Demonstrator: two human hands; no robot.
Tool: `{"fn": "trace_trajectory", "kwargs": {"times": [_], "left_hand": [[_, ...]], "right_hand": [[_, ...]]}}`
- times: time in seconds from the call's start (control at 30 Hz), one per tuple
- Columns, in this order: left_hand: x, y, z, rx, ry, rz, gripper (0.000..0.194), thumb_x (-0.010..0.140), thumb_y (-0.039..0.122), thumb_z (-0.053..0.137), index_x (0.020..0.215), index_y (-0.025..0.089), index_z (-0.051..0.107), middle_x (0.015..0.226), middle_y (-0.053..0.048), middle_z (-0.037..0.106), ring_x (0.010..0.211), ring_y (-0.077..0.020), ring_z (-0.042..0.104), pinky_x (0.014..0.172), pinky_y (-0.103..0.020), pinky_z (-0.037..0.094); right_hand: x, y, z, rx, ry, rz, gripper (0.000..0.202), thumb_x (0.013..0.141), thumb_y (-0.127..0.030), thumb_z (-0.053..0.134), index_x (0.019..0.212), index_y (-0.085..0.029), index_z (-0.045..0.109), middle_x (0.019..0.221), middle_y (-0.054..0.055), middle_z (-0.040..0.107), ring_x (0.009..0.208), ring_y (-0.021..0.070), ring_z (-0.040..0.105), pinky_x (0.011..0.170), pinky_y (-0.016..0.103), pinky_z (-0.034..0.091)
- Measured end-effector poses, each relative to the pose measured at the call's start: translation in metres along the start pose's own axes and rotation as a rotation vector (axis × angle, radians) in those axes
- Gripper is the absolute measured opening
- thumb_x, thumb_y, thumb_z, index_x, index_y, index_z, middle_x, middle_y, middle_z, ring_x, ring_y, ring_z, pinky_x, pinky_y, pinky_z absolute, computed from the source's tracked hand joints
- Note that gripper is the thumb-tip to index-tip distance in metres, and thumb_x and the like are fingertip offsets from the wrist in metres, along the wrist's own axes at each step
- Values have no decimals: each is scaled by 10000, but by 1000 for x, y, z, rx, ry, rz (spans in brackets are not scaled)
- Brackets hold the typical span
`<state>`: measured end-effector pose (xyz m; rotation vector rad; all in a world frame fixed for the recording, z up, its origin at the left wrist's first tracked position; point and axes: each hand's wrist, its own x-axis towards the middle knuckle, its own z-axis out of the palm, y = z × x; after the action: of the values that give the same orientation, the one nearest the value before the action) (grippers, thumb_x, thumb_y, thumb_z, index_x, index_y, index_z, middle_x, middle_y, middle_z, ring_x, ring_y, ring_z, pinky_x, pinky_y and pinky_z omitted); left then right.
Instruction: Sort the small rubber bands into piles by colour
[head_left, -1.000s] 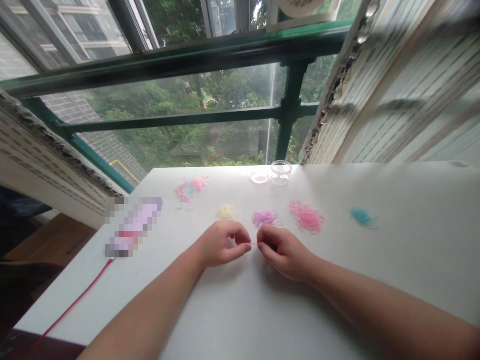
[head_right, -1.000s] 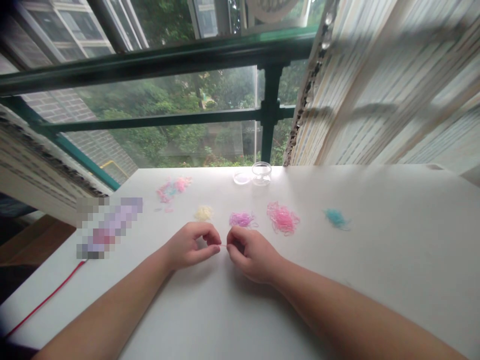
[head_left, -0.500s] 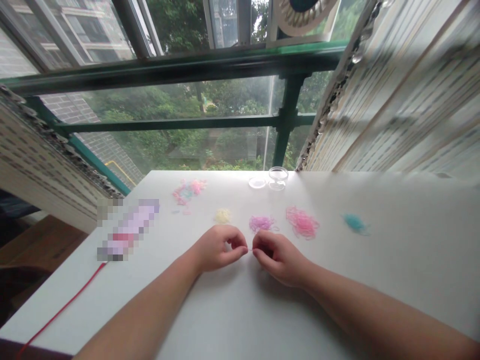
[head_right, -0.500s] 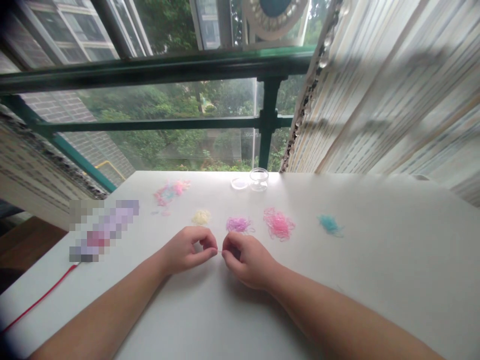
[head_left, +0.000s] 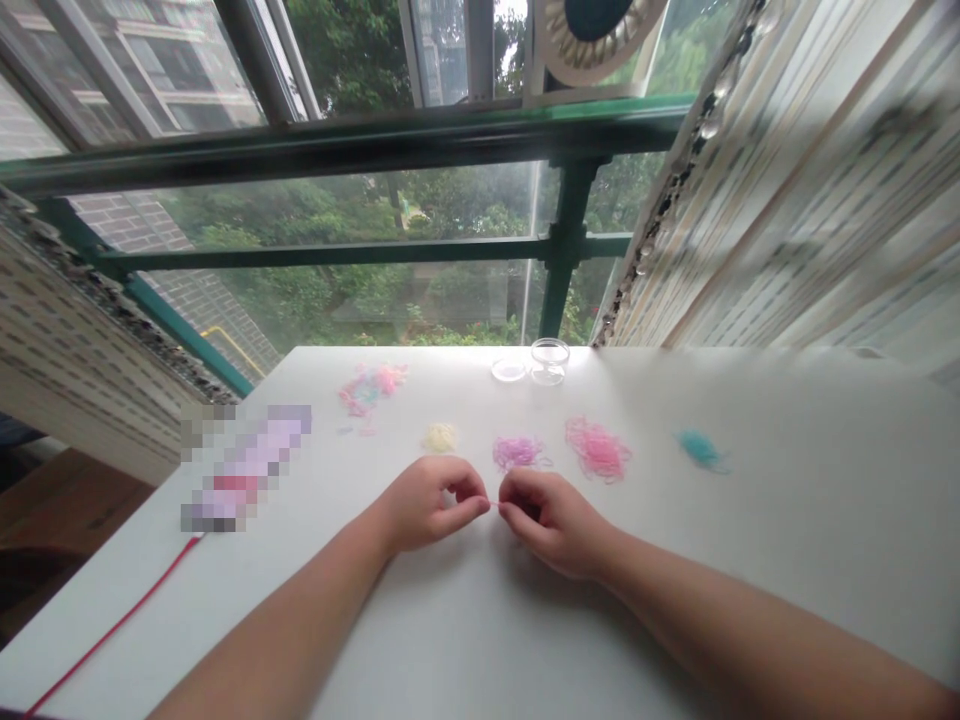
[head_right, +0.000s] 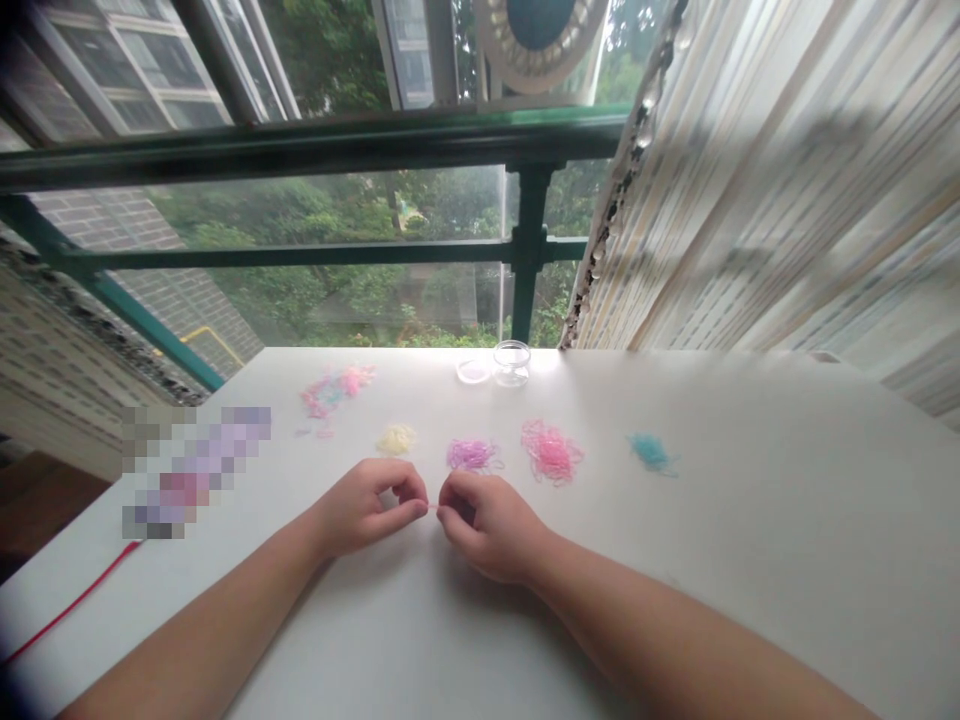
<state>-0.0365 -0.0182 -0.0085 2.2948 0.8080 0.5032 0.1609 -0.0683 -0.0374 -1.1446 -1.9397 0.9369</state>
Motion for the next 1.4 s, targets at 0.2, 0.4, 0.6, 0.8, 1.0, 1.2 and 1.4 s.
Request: {"fn": "trace_trajectory", "kwargs": {"times": [0.2,0.4,0.6,0.8,1.0,1.2,1.4], "left_hand": [[-1,0,1,-7,1,-4,141,800,266,551,778,151,630,711,-24,629,655,-110,556,625,-217,431],[1,1,2,-2,1,19,130,791,251,550,767,153,632,708,-24,630,652,-113,550,630,-220,429],[1,1,4,31,18,60,164,796,273,541,741,147,628,686,-25,623,631,-109,535,603,-208,417],[3,-3,6,37,59,101,164,786,274,544,748,142,633,677,-26,626,618,-107,523,597,-210,407],[4,-11,1,47,113,96,193,785,287,532,747,134,644,639,-17,600,597,-104,495,582,-213,394],[4,-15,-5,76,133,67,233,794,320,510,737,131,633,637,-17,588,596,-111,490,572,-218,385],[4,-14,-5,68,121,46,230,783,329,518,725,138,633,631,-13,582,588,-111,481,570,-218,377]], "right_hand": [[1,0,0,-26,2,-3,81,784,-157,489,714,-189,464,587,-54,429,534,83,388,513,211,314],[3,0,3,-64,25,-2,65,771,-157,494,715,-187,485,581,-55,444,529,83,395,509,207,307],[6,2,9,-131,89,-26,53,742,-131,502,719,-178,510,585,-53,460,527,81,389,498,203,295],[6,3,12,-142,103,-52,60,751,-128,495,713,-175,498,569,-61,433,509,73,378,481,186,294],[-3,-2,-4,-332,203,-80,72,743,-129,501,701,-178,532,548,-59,439,502,77,390,485,188,294],[-24,26,-60,-507,594,84,123,733,-173,477,716,-165,598,606,-4,513,564,125,433,570,243,334],[-24,56,-86,-554,786,260,211,721,-249,478,705,-163,670,632,34,604,597,159,524,592,259,384]]}}
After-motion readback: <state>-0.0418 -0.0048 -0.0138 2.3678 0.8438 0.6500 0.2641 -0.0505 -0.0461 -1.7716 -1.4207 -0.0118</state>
